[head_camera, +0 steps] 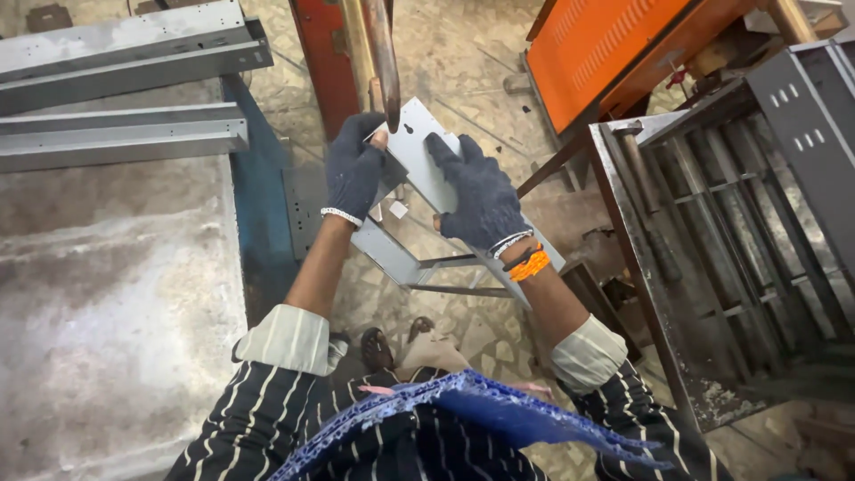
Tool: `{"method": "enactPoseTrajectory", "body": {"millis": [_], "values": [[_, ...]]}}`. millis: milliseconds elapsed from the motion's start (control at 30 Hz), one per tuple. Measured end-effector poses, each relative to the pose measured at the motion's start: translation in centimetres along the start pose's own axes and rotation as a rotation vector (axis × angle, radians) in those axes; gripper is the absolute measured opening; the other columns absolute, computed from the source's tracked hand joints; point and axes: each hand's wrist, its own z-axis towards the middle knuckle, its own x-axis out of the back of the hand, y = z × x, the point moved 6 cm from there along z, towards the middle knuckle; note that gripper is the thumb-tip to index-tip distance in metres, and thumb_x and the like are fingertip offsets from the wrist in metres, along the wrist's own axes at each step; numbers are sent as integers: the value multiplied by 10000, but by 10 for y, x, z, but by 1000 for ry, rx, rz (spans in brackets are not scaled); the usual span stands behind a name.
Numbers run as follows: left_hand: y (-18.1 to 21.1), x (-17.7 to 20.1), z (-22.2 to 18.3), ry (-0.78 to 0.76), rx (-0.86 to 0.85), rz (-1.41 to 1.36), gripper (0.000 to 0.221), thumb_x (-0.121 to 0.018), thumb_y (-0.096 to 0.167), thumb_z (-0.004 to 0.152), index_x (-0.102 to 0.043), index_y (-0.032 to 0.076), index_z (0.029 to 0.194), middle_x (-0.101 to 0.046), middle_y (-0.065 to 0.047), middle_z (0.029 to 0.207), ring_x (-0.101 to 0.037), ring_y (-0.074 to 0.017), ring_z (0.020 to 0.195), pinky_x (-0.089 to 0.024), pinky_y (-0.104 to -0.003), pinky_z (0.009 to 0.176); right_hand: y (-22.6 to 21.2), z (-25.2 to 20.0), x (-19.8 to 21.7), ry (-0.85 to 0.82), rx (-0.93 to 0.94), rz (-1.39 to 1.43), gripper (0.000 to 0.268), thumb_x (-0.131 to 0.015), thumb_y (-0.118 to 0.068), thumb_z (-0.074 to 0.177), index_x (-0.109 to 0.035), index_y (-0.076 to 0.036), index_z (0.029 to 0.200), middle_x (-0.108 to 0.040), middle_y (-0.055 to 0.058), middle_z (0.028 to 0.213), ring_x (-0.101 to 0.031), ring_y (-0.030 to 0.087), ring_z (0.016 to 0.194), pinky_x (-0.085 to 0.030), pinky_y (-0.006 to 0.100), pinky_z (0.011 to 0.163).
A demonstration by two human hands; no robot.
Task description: The worker performs spot welding on metal enclosure components and uses a hand file to smooth the edges.
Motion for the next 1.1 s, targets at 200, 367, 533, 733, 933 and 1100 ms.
{"method": "enactPoseTrajectory", "body": {"millis": [200,367,533,733,933,1100], "values": [[7,11,-19,-98,-185,-123,533,-741,173,932,-570,46,1420,-643,-112,1323,-607,-210,1167,-505,-373,1008,1,1,5,-3,24,29,1116,-926,-261,546,-424,-213,1541,-471,299,1454,-585,466,1160,-492,496,990],[40,3,-33,-112,-266,157,909,-907,198,693,-449,47,1463,-606,-151,1350,-604,-289,1263,-485,-400,1056,-1,2,11,-37,-12,0,1097,-925,-271,540,-443,-225,1524,-516,269,1430,-598,450,1167,-500,494,987],[29,-18,-31,78,-247,202,977,-992,252,621,-430,76,1401,-632,-144,1247,-657,-302,1157,-523,-404,983,-1,0,8,-24,-5,-20,1143,-939,-286,522,-412,-211,1534,-473,336,1423,-587,487,1121,-495,508,961],[16,-19,-25,330,-168,329,730,-923,178,662,-538,125,1281,-696,-140,1124,-703,-334,1049,-544,-423,870,6,1,2,1,-4,-20,1171,-933,-330,521,-394,-229,1556,-439,344,1474,-594,483,1138,-501,515,954],[18,-16,-25,379,-177,361,563,-877,165,774,-587,144,1256,-708,-136,1118,-706,-353,1039,-544,-441,870,3,13,1,1,76,27,1215,-932,-450,545,-326,-134,1550,-397,360,1474,-589,497,1073,-500,527,900],[32,-12,-26,351,-155,373,636,-917,202,689,-568,123,1215,-705,-167,1068,-688,-400,1018,-531,-468,827,4,12,4,14,77,130,1057,-868,-357,602,-444,-168,1552,-603,211,1325,-634,410,1125,-517,480,976]]}}
